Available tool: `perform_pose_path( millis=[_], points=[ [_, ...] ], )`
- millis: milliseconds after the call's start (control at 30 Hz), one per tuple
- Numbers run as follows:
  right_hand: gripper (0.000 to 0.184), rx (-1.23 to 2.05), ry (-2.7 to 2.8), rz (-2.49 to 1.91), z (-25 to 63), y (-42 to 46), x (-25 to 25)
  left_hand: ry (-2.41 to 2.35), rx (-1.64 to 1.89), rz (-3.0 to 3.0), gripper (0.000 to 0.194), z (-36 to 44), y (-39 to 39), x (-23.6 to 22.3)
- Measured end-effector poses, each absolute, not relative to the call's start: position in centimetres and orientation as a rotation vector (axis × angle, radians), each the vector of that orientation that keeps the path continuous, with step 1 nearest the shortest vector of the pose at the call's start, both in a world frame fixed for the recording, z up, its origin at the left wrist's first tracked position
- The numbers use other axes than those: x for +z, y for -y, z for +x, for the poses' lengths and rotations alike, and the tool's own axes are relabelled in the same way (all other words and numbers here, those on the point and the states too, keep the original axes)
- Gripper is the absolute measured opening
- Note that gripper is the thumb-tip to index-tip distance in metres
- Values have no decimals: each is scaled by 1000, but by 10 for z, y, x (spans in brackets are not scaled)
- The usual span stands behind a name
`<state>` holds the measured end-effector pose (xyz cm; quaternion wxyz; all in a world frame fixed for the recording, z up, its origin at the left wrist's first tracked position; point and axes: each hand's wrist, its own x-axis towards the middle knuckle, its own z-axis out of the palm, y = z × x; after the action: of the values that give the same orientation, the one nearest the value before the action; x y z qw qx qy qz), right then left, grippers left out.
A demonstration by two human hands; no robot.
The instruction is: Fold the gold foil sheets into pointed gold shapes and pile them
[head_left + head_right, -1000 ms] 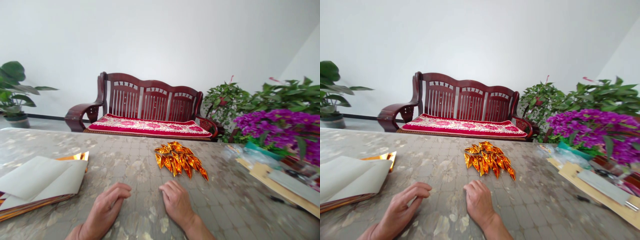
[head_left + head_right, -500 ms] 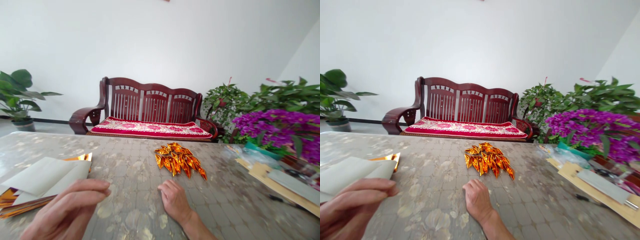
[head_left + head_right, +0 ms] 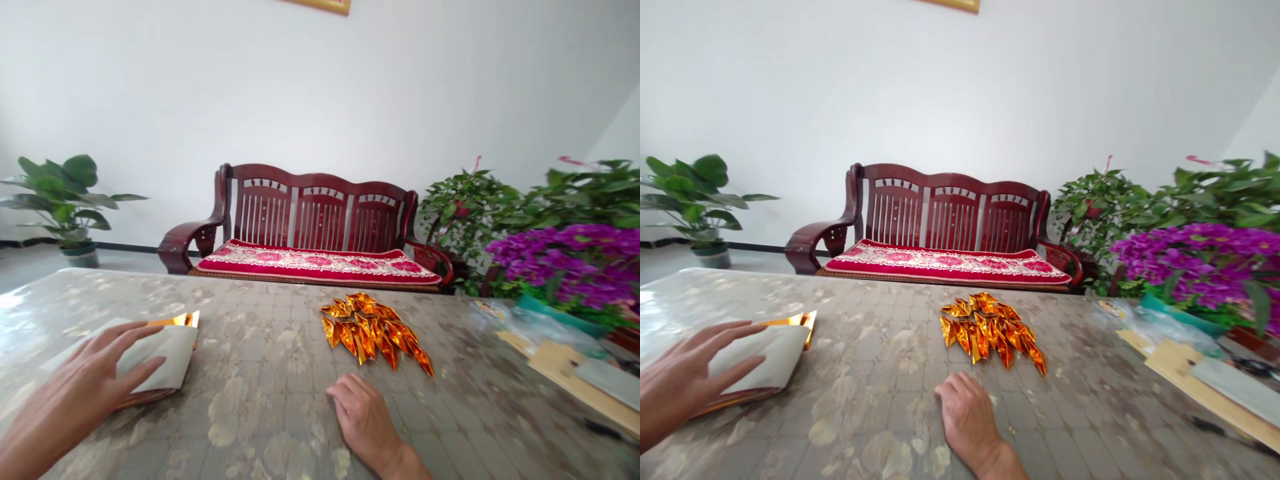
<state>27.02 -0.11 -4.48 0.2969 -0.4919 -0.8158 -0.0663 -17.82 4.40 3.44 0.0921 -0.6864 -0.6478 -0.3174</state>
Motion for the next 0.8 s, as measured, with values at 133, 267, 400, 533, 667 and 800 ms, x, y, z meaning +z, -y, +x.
perform_pose_path(
  millis=[133,267,400,533,667,800],
  points=[
    [24,-156,2177,-1298,270,1,-45,2135,-357,-1991,72,-196,-57,4],
    [25,-139,2174,-1285,271,1,-45,2124,-35,-2135,70,-188,-55,-6],
    [25,-137,2175,-1292,271,1,-45,2118,32,-2161,67,-185,-54,0],
    [25,-144,2171,-1302,271,1,-44,2161,102,-2238,73,-192,-56,2],
    [25,-149,2161,-1295,270,1,-42,2129,-45,-2275,63,-194,-53,2],
    [27,-168,2174,-1256,272,1,-40,2105,-164,-2333,49,-186,-47,14]
  ],
)
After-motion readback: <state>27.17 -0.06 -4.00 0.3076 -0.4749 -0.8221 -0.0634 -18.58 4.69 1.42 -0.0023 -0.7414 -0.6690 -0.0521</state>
